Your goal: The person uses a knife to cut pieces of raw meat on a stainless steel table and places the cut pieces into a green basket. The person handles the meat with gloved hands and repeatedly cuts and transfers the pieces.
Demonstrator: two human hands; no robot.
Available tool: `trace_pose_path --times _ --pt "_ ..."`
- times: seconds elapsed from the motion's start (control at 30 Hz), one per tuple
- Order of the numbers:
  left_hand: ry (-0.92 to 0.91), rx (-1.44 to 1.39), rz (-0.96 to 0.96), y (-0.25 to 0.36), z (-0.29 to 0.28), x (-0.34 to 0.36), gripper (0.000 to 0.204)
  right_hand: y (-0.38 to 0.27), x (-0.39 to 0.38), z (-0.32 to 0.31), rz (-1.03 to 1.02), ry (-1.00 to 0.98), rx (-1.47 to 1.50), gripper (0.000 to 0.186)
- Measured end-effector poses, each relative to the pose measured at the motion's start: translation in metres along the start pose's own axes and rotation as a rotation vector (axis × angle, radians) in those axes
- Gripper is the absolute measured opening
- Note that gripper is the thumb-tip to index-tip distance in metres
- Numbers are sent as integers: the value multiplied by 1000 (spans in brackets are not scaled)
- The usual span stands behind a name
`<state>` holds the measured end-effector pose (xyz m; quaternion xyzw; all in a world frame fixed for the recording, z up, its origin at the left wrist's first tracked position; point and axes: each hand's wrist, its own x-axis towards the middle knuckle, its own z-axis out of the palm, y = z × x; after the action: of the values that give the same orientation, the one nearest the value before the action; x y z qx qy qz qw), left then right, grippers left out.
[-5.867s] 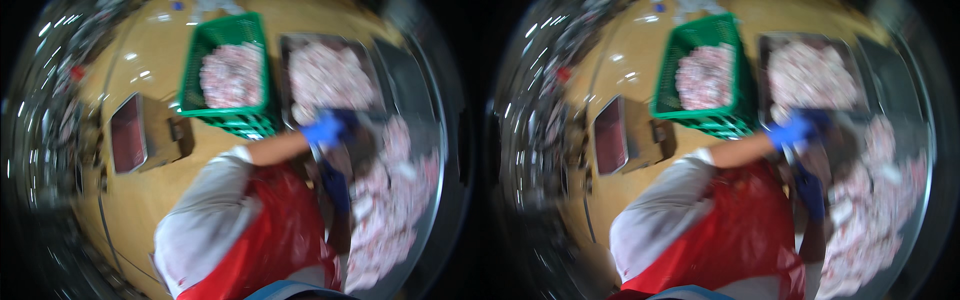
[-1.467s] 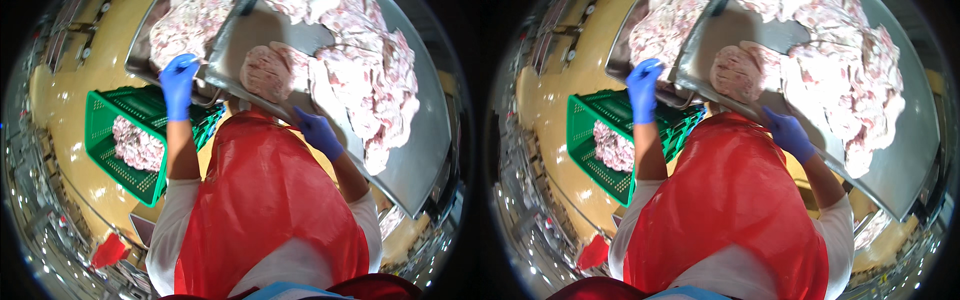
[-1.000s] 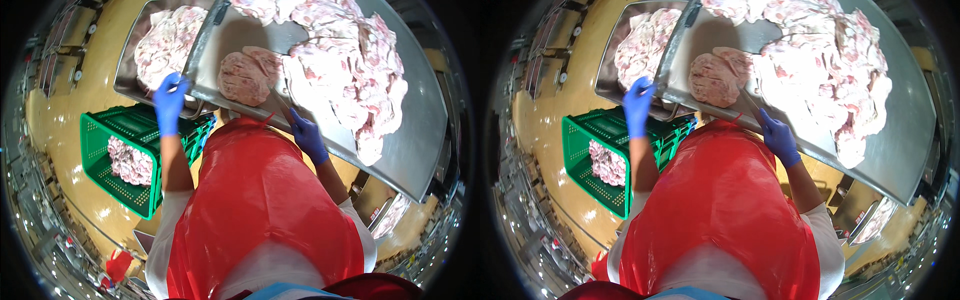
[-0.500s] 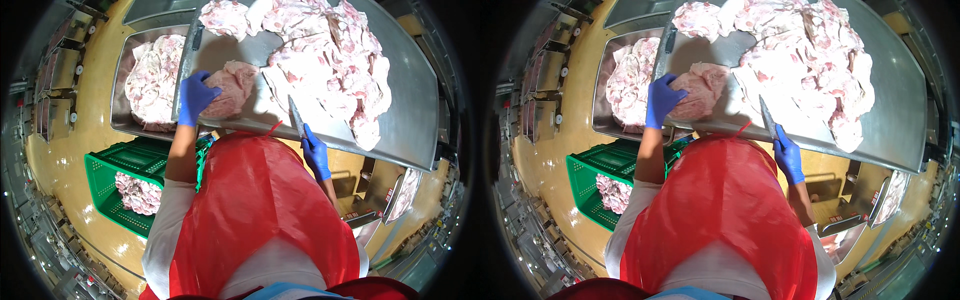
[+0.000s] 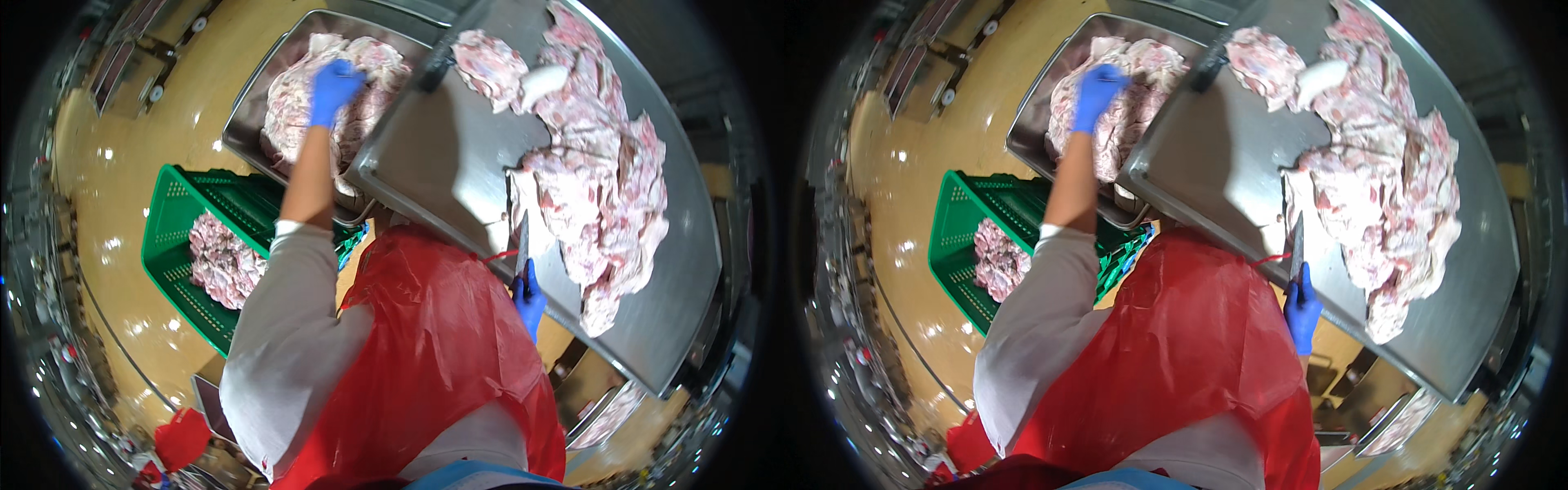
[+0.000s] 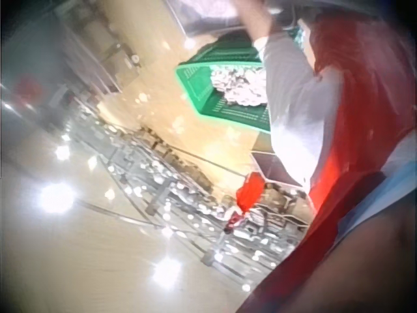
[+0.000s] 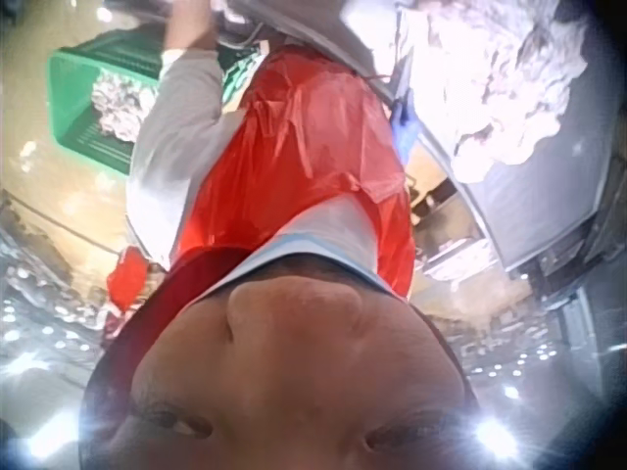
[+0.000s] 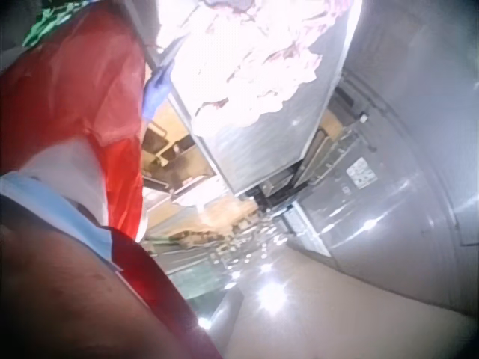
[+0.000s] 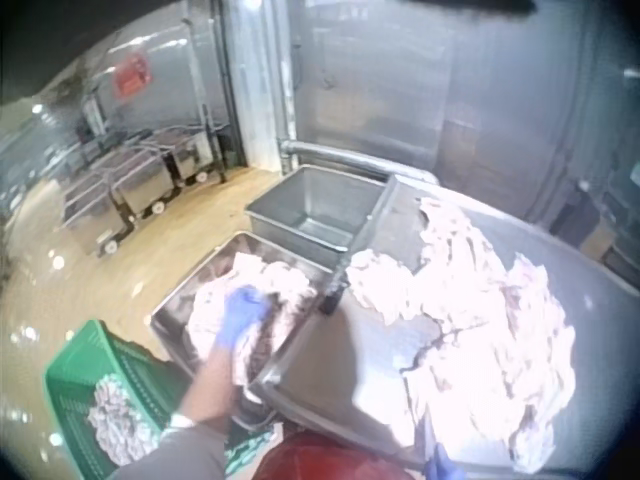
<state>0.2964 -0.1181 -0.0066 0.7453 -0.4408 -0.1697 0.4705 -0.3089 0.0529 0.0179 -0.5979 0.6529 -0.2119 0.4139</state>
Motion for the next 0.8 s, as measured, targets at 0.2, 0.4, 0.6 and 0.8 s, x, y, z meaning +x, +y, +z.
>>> trace_pose_path --times 0.2,0.4,0.6,0.8 --pt "-134 300 177 42 192 3 32 5 -15 -3 119 65 -35 41" --pt "-251 599 54 64 226 29 26 -14 -31 -14 24 230 -72 15" --pt "-499 487 -4 60 161 18 49 -22 -35 -20 17 250 -169 15" --pt "-566 -665 -812 11 82 -108 48 4 6 -17 -20 64 147 19"
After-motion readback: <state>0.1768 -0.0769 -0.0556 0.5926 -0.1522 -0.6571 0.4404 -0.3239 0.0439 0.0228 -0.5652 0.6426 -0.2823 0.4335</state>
